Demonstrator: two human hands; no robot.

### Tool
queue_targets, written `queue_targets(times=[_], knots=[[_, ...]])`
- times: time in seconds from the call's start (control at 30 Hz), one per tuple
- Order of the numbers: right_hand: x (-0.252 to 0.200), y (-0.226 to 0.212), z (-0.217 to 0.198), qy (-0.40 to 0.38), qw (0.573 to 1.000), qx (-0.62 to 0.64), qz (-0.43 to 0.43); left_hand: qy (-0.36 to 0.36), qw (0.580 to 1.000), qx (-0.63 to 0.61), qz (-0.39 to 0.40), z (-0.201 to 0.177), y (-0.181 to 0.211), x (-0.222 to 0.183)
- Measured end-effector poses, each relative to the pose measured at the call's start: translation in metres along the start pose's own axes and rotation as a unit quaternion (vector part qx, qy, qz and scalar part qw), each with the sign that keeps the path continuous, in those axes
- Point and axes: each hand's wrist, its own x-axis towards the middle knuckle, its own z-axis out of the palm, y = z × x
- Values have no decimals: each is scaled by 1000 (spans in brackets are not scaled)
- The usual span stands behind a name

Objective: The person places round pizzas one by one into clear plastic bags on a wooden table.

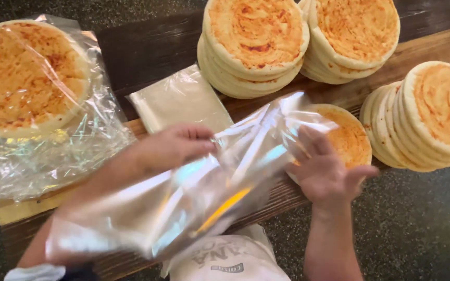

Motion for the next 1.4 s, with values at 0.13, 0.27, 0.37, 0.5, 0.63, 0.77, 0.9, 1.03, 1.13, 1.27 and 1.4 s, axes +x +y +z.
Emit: queue_targets(times=[0.13,0.27,0.37,0.5,0.63,0.77,0.9,1.03,1.13,1.27,1.4], knots=[[14,52,-116,352,881,-265,174,196,977,52,-64,-142,-59,54],[-9,76,-157,265,681,-664,158,572,683,358,279,-108,-37,-44],[-44,85,-121,-2,485,-874,23,455,729,444,255,-27,-111,-50],[-100,94,-114,-46,346,-921,171,260,759,549,234,73,-181,-5],[-100,82,-101,134,580,-778,200,152,761,581,247,78,-212,21],[-65,92,-78,121,554,-788,238,60,848,397,346,64,-226,9],[-94,105,-171,64,351,-930,87,307,717,586,221,32,-230,1],[-90,90,-128,528,754,-317,230,271,649,688,179,0,-218,4],[-123,119,-157,536,772,-167,297,293,600,726,164,-19,-193,3],[-123,149,-140,423,796,-234,366,291,644,652,274,60,-161,-12],[-119,166,-151,398,817,-277,313,210,742,633,65,85,-227,8]])
